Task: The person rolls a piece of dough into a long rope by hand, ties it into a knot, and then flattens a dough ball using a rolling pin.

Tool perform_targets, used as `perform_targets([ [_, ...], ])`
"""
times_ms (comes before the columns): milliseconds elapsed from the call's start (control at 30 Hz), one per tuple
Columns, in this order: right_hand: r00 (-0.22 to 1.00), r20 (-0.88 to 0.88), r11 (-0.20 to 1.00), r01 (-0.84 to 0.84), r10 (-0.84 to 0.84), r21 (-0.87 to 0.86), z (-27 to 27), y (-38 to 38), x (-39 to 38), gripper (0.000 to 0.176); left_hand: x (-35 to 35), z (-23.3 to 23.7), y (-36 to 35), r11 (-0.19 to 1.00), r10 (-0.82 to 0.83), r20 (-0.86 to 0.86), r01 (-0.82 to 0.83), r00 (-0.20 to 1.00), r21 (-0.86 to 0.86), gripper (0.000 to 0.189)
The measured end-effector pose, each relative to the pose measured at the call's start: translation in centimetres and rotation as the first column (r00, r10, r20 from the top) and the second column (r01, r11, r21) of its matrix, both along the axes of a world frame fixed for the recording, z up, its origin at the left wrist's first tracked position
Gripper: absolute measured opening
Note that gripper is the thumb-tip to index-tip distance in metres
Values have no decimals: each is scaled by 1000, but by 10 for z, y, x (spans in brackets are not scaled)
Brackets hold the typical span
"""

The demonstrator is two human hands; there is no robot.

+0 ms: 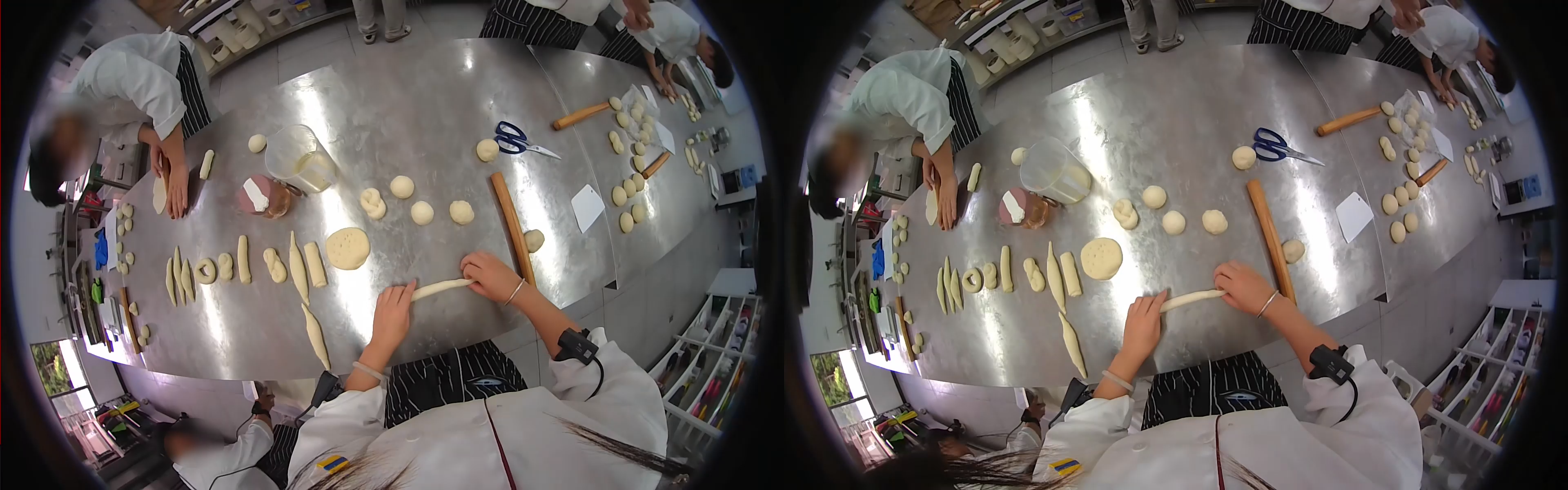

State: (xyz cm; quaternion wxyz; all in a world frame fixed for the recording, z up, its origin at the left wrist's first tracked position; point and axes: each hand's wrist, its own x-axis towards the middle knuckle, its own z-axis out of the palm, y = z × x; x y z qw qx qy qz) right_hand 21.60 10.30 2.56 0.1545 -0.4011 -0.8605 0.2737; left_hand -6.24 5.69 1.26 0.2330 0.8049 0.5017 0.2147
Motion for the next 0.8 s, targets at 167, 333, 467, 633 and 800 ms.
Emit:
perform_targets([
  [167, 985, 172, 926, 73, -9, -370, 8, -4, -4, 11, 2, 4, -8, 997, 63, -3, -64, 998, -34, 44],
  [333, 954, 270, 971, -70, 132, -228, 38, 12, -22, 12, 2, 11, -18, 964, 111, 47, -96, 993, -249, 39],
  [467, 848, 428, 949, -301, 313, -98, 127, 44, -51, 12, 4, 23, -14, 877, 225, 293, -62, 930, -476, 40],
  [633, 688, 624, 898, -437, 370, -51, 258, 61, -80, 9, 18, 72, 7, 771, 288, 608, 197, 740, -605, 42],
  [800, 586, 764, 836, -537, 271, 116, 373, 56, -97, 7, 37, 159, 33, 839, 152, 767, 329, 624, -433, 47],
])
